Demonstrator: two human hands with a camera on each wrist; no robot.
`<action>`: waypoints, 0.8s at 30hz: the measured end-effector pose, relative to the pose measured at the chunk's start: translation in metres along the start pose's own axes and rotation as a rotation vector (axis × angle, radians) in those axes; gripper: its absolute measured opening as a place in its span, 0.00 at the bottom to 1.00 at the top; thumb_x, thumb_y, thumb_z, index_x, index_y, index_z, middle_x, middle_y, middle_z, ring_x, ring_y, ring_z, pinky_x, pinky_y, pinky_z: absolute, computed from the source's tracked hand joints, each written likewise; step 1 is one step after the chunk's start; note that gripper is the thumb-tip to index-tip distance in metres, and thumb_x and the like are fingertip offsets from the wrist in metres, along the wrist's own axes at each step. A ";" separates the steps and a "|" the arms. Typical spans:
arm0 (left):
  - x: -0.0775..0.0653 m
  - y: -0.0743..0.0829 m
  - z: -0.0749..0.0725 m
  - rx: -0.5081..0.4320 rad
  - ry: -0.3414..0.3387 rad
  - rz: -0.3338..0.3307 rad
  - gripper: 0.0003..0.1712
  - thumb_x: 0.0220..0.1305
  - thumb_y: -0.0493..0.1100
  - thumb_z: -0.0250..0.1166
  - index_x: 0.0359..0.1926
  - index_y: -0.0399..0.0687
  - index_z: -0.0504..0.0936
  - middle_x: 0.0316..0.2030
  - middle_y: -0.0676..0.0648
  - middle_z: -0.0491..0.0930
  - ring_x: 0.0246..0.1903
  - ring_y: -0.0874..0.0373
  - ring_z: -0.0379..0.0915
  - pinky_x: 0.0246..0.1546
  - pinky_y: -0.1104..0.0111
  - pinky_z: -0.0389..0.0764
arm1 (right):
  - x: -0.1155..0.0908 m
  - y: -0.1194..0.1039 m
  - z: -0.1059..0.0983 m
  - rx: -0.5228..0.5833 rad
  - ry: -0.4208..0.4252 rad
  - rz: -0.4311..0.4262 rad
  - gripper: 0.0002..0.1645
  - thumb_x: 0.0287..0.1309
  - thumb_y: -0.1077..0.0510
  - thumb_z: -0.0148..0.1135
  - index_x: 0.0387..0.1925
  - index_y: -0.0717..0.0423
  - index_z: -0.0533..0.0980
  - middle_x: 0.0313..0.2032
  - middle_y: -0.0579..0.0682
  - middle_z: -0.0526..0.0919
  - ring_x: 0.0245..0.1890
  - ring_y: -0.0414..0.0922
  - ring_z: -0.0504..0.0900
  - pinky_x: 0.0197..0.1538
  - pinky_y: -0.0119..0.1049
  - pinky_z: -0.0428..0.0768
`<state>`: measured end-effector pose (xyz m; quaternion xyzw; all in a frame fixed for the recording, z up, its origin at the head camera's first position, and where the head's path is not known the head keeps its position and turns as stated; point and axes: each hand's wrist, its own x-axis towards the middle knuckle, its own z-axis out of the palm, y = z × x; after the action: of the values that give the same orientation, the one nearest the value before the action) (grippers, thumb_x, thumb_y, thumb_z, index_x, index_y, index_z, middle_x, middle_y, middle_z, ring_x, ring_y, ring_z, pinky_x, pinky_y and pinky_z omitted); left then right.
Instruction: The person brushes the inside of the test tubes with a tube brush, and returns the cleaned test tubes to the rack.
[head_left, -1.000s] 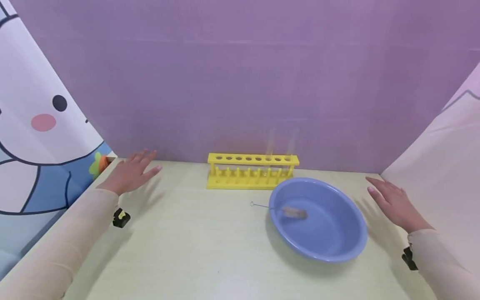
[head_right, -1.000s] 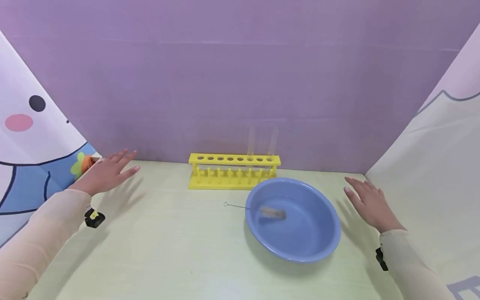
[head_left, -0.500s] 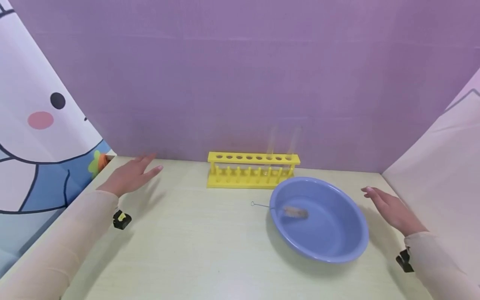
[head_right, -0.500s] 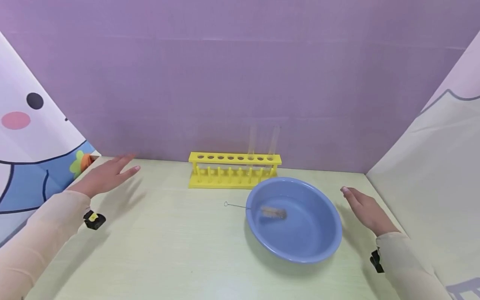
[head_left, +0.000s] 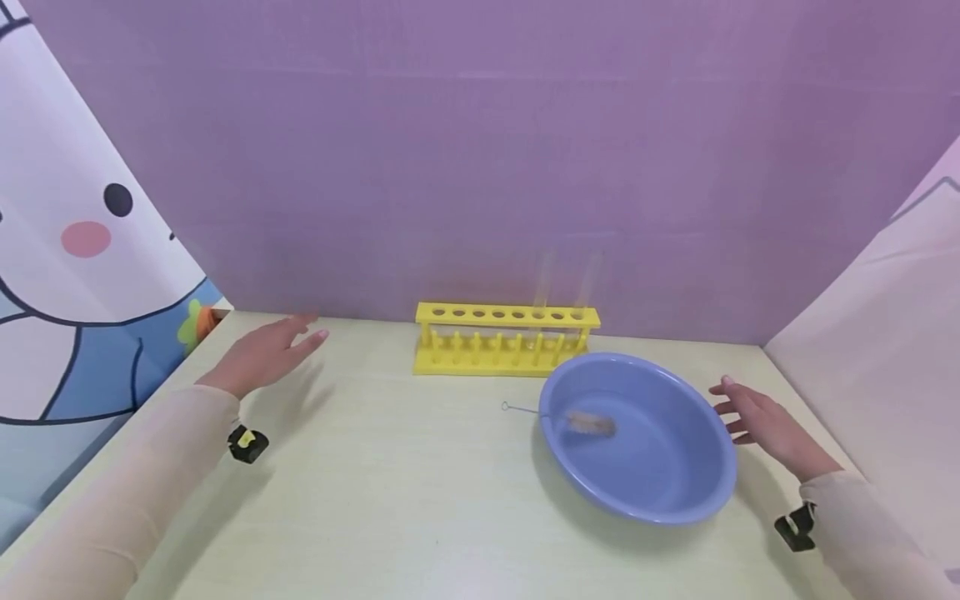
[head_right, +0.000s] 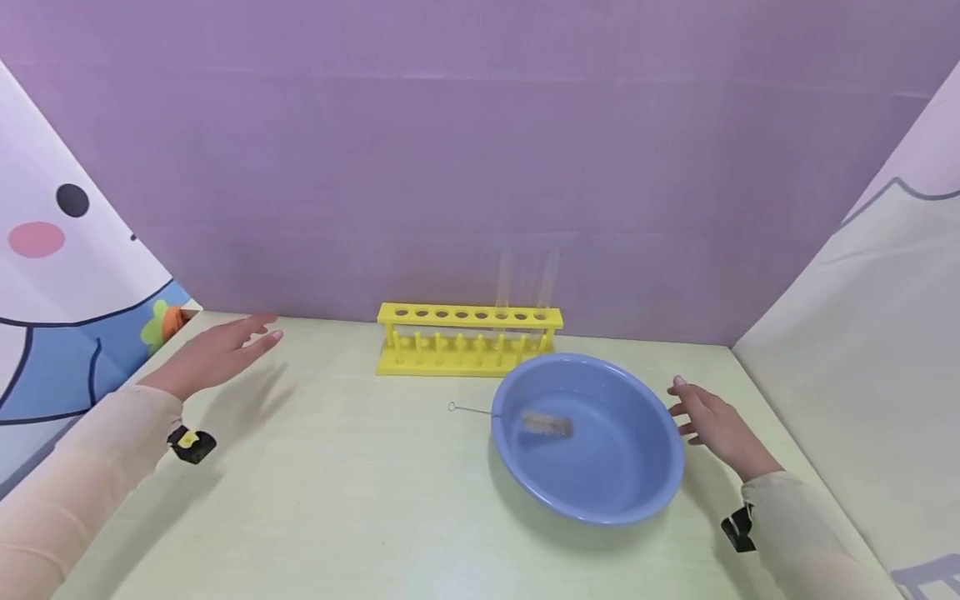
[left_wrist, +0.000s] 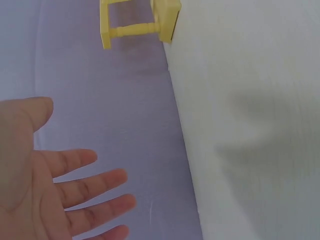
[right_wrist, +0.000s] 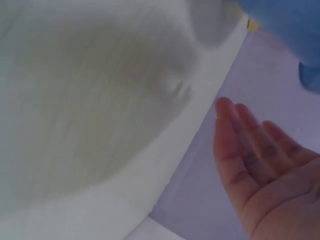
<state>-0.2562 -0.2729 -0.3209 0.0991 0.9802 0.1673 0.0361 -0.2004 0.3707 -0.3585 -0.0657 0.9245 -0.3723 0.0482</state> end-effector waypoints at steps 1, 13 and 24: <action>-0.001 0.000 0.001 -0.011 0.001 0.001 0.48 0.66 0.71 0.37 0.71 0.40 0.53 0.64 0.32 0.62 0.64 0.33 0.54 0.61 0.39 0.54 | 0.000 -0.001 0.001 0.024 -0.010 0.018 0.40 0.73 0.42 0.25 0.61 0.75 0.59 0.46 0.71 0.77 0.37 0.53 0.83 0.36 0.39 0.81; -0.005 0.004 0.012 -0.106 0.026 0.016 0.42 0.66 0.69 0.43 0.66 0.39 0.62 0.54 0.33 0.74 0.52 0.38 0.71 0.52 0.43 0.69 | -0.006 -0.014 0.009 0.203 -0.079 0.024 0.35 0.73 0.44 0.31 0.47 0.74 0.68 0.32 0.56 0.81 0.27 0.48 0.84 0.31 0.43 0.82; -0.006 0.012 0.018 -0.156 0.028 0.039 0.37 0.68 0.64 0.46 0.63 0.40 0.65 0.52 0.34 0.75 0.50 0.40 0.73 0.49 0.47 0.72 | -0.009 -0.008 0.008 0.325 -0.190 0.011 0.33 0.74 0.48 0.31 0.53 0.78 0.64 0.32 0.50 0.82 0.29 0.43 0.83 0.33 0.42 0.82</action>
<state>-0.2468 -0.2575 -0.3333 0.1129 0.9625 0.2451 0.0267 -0.1892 0.3604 -0.3584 -0.0869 0.8437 -0.5087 0.1474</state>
